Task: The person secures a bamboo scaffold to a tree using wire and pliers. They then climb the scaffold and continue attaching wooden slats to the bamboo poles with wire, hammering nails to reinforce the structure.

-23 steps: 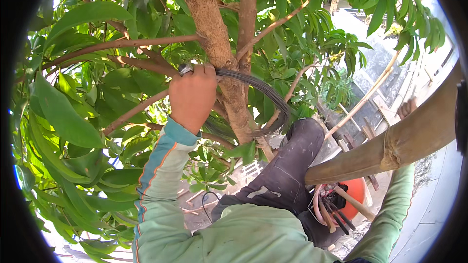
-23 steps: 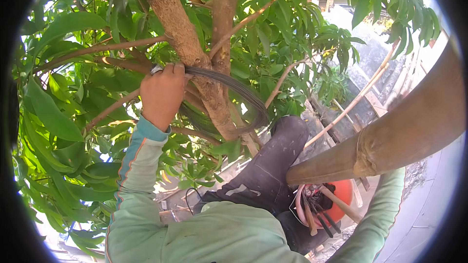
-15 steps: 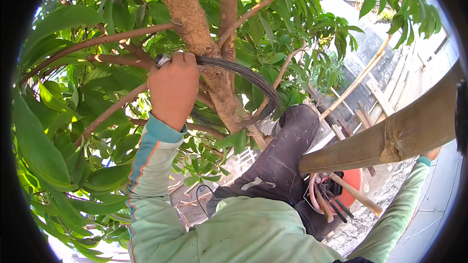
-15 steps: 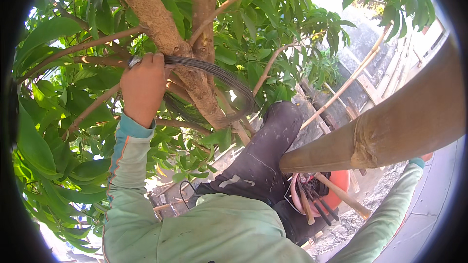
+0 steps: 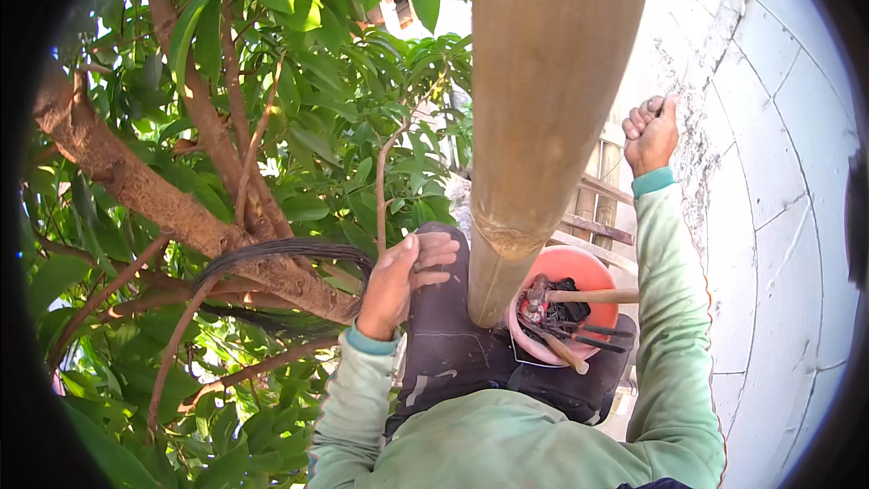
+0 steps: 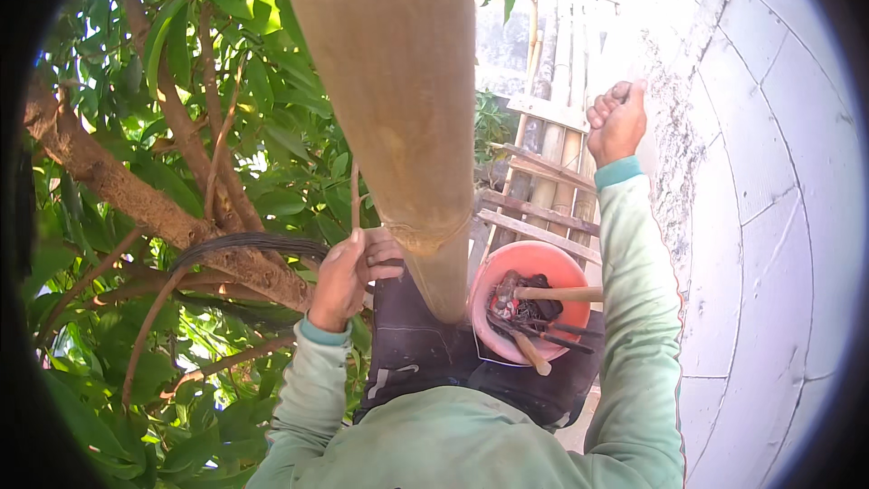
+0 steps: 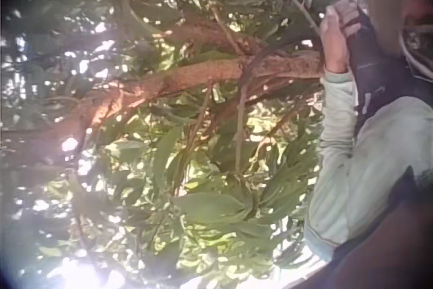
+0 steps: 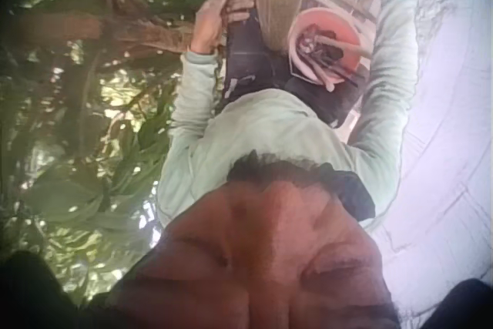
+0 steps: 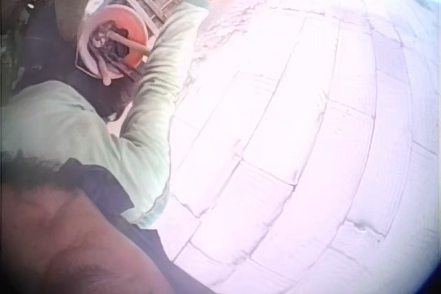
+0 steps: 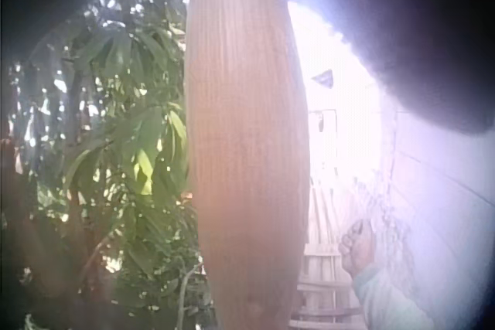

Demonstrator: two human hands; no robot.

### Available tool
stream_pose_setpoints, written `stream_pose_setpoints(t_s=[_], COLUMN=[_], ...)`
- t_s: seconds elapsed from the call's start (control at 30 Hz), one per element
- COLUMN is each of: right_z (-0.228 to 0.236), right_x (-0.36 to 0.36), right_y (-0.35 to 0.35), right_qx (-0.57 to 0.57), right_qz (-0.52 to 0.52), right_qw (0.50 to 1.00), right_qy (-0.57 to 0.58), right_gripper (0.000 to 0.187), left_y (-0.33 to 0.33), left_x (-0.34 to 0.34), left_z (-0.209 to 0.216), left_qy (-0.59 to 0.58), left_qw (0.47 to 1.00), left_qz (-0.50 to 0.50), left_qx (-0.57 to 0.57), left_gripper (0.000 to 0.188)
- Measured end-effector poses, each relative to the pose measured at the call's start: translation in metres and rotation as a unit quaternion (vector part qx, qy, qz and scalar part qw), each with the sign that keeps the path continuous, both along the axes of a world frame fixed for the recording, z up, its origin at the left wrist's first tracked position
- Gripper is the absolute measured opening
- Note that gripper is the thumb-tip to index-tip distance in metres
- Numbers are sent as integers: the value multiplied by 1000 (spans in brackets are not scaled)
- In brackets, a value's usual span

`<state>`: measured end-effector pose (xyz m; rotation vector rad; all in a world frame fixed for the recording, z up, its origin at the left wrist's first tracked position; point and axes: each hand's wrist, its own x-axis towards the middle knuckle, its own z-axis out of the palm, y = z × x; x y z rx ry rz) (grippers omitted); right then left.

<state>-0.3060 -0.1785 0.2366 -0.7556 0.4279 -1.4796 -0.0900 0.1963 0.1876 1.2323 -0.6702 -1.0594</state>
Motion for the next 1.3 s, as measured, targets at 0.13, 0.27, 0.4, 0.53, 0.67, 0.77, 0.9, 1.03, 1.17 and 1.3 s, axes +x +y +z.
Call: stream_pose_setpoints(t_s=[0.13,0.27,0.4,0.53,0.67,0.77,0.9,1.03,1.17,1.3], right_z=[-13,-36,-44,-46,-58,-57,-58,-59,-80,-60], right_x=[19,-6,-54,-99,-123,-89,-27,2,17,0], right_y=[38,43,23,1,-11,21,63,60,42,44], right_qx=[33,34,1,-45,-22,-11,30,46,55,131], right_qz=[14,-7,-82,-200,-199,-22,34,-21,-82,34], right_qw=[999,999,991,951,927,951,963,976,974,988], right_qy=[-5,21,107,231,318,308,266,212,202,70], right_gripper=[48,46,42,39,37,33,33,36,35,30], left_y=[-88,-149,-153,-150,-175,-205,-229,-230,-211,-198], left_x=[33,-3,-13,12,11,-5,-32,-48,-50,-52], left_z=[-104,-83,-39,-42,-43,-8,6,-4,-23,-41], left_qy=[37,-61,95,-108,-800,-825,-800,-786,-773,-767], left_qw=[972,931,858,876,535,483,471,457,456,447], left_qz=[-232,-348,-498,-456,-83,-37,-97,-140,-143,-179], left_qx=[-16,97,78,112,-261,-291,-359,-393,-417,-424], left_gripper=[65,66,57,31,26,27,26,30,29,33])
